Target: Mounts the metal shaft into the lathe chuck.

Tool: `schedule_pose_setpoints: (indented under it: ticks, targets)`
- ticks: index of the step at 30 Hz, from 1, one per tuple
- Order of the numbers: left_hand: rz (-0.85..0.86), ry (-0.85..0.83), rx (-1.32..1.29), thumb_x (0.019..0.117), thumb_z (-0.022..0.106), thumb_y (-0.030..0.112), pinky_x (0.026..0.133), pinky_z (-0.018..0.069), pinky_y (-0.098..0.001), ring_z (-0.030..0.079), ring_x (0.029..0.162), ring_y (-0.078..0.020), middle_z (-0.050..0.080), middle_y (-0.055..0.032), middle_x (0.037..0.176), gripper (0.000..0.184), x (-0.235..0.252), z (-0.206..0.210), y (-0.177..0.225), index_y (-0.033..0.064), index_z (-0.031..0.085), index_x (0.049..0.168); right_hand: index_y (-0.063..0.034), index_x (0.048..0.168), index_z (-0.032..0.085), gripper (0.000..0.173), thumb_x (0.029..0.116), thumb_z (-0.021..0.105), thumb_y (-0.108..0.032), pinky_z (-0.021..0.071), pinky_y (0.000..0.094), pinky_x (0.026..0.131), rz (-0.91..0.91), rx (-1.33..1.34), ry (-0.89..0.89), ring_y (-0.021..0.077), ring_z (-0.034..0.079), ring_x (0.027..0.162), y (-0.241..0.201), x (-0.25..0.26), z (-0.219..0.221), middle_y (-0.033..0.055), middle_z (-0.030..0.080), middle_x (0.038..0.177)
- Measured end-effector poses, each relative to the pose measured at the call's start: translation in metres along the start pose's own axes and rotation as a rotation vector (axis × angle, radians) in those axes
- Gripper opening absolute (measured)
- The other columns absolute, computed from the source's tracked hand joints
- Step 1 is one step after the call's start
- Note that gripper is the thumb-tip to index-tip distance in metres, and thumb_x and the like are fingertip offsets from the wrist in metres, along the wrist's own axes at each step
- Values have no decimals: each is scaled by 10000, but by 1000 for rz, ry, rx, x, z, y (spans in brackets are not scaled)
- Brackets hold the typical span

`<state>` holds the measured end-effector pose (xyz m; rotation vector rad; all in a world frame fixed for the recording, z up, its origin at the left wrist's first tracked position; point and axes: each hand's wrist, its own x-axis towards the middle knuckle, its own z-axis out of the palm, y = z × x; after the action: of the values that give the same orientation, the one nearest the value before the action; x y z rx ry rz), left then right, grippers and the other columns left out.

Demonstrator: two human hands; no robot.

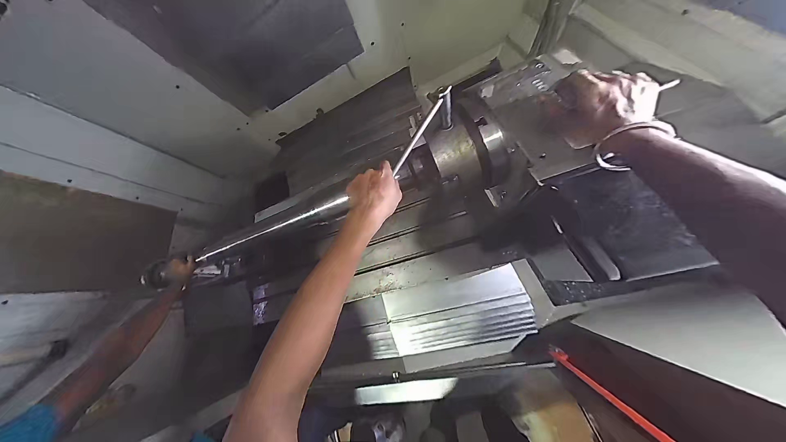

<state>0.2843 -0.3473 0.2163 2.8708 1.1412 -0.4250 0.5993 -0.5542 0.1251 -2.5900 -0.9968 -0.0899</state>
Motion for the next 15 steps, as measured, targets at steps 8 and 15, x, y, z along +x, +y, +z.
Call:
schedule_pose_setpoints:
  ticks: [8, 15]
  targets:
    - [-119, -64, -78, 1015, 514, 319, 782, 543, -576, 689, 1066, -336, 715, -147, 1094, 293, 8, 4, 4, 105, 685, 1118, -78, 1303, 595, 819, 911, 360, -758, 354, 791, 985, 56, -25, 21, 579, 580, 1185, 10, 7, 13, 341, 644, 1217]
    - [-104, 115, -67, 960, 595, 265, 759, 560, -568, 697, 1046, -357, 717, -155, 1118, 296, 1, 12, 5, 115, 692, 1196, -56, 1291, 633, 482, 1040, 483, -439, 518, 520, 998, 171, 623, 268, 300, 652, 1143, -135, -54, 16, 177, 671, 1217]
